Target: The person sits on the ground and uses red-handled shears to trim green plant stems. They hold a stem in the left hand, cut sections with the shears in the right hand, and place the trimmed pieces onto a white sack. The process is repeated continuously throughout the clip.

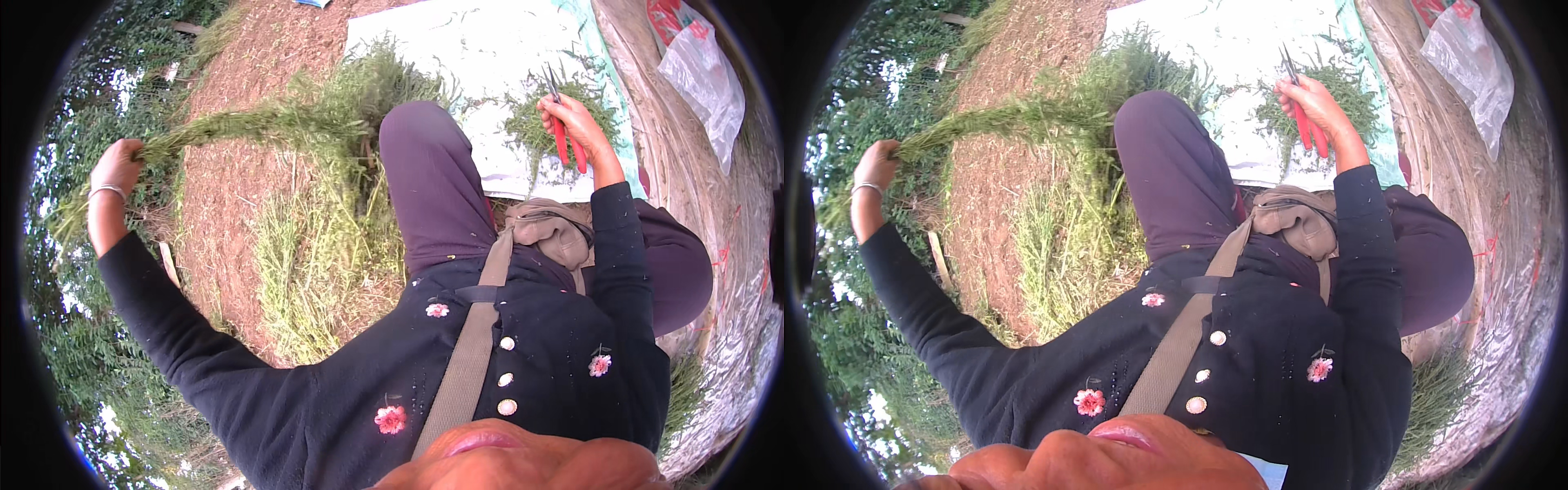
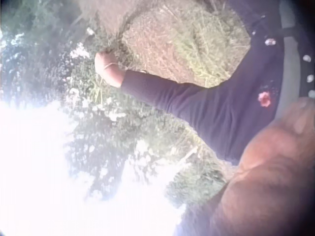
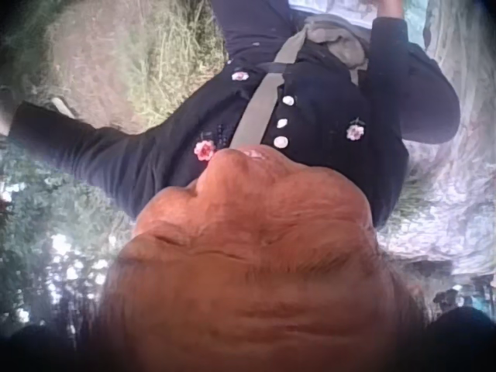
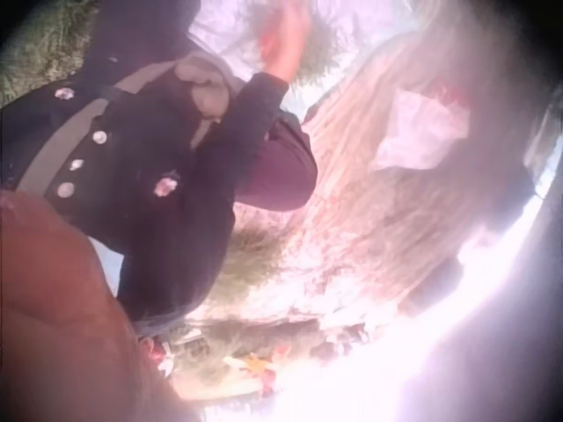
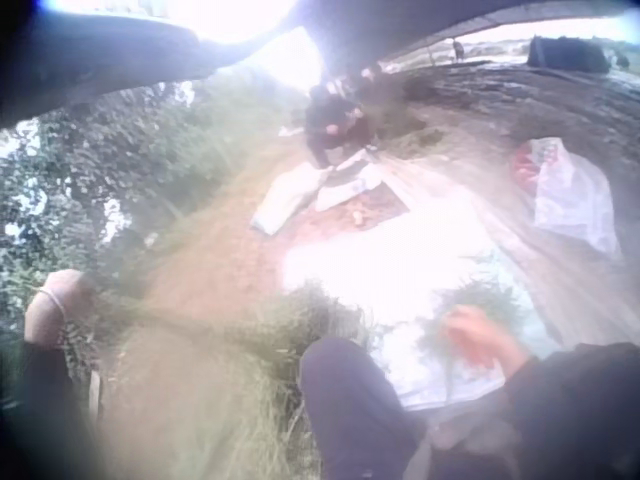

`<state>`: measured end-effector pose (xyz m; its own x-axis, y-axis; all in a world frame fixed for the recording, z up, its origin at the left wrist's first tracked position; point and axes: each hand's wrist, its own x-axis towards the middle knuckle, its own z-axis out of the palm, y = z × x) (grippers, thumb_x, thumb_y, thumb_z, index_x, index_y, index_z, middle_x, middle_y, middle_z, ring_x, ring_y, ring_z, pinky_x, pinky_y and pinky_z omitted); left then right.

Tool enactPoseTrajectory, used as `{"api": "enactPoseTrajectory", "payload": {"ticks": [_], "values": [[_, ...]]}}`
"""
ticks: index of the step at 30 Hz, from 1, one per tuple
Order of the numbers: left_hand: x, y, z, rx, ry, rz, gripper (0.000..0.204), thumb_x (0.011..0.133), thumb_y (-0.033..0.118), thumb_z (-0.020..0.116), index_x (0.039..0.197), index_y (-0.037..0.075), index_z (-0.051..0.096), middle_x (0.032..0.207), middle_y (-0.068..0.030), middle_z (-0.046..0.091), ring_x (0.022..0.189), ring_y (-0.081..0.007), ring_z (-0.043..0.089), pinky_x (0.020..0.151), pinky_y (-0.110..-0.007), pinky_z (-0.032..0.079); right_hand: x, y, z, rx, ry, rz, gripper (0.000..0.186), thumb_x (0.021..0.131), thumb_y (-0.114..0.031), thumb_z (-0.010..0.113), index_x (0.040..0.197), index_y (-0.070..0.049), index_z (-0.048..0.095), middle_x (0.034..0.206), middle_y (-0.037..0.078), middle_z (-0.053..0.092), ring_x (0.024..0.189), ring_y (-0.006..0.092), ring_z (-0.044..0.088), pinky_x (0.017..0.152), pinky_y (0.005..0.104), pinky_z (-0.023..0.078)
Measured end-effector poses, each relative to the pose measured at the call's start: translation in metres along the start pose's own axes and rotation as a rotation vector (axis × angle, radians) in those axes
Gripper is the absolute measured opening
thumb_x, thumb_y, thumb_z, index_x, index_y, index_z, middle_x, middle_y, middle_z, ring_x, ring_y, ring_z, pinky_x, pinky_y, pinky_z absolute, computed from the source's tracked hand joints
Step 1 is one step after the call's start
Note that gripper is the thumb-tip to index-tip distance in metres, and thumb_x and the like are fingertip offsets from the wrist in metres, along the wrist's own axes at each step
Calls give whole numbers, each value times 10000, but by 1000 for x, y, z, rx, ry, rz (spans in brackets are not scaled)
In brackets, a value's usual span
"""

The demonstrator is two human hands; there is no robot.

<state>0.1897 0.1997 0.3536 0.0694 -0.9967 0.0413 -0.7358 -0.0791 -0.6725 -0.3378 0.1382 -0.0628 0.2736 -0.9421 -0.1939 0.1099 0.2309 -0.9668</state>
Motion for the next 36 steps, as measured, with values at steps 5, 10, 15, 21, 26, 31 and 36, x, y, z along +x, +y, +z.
{"api": "enactPoseTrajectory", "payload": {"ticks": [5, 10, 15, 21, 26, 31, 36], "values": [[-5, -29, -35, 194, 206, -165, 285, 768, 57, 477, 987, 175, 619, 991, -63, 616, 963, -254, 569, 834, -368, 428, 1, 1, 10, -4, -38, 15, 248, 848, -260, 562, 927, -25, 561, 736, 3, 539, 642, 89, 504, 608, 231, 435], [19, -44, -9, 355, 105, -278, 315, 826, 123, 398, 1060, 187, 600, 1067, -84, 604, 998, -255, 570, 837, -413, 426, -3, 1, 6, -35, -58, -13, 230, 884, -256, 510, 918, -32, 548, 712, -9, 519, 639, 73, 502, 585, 211, 423], [32, -52, -21, 217, 336, -508, 317, 830, 162, 384, 1046, 166, 616, 1060, -131, 602, 965, -278, 589, 791, -385, 456, -7, 4, -7, -7, -8, -10, 257, 848, -261, 564, 929, -17, 562, 736, 11, 541, 652, 90, 505, 606, 235, 439], [70, -63, 8, -552, 184, -259, 225, 815, 152, 517, 960, 10, 615, 705, -76, 618, 618, -120, 591, 530, -285, 475, 2, 11, 7, -24, -47, 9, 212, 863, -238, 540, 912, -32, 552, 729, 9, 542, 643, 89, 516, 590, 232, 441], [66, 45, 93, -1746, 9, -275, 167, 847, 99, 522, 988, 14, 544, 832, -84, 631, 587, -134, 589, 478, -215, 459, -4, 1, 10, -8, -47, 6, 184, 880, -212, 512, 904, -32, 545, 717, 11, 546, 617, 86, 521, 586, 226, 443], [7, 182, 189, -2230, -203, -336, 227, 833, 190, 565, 1036, 92, 538, 921, -47, 624, 654, -94, 551, 527, -245, 447, -9, -9, 14, 21, -17, 1, 197, 852, -235, 554, 893, -42, 559, 717, 3, 535, 636, 85, 502, 610, 222, 429], [-63, 283, 276, -2497, -554, -452, 225, 822, 184, 597, 1005, 61, 551, 950, -83, 630, 713, -112, 576, 570, -248, 426, -27, -79, 80, 123, -166, -140, 261, 864, -242, 535, 950, 2, 564, 743, 17, 537, 654, 98, 511, 618, 225, 432]]}}
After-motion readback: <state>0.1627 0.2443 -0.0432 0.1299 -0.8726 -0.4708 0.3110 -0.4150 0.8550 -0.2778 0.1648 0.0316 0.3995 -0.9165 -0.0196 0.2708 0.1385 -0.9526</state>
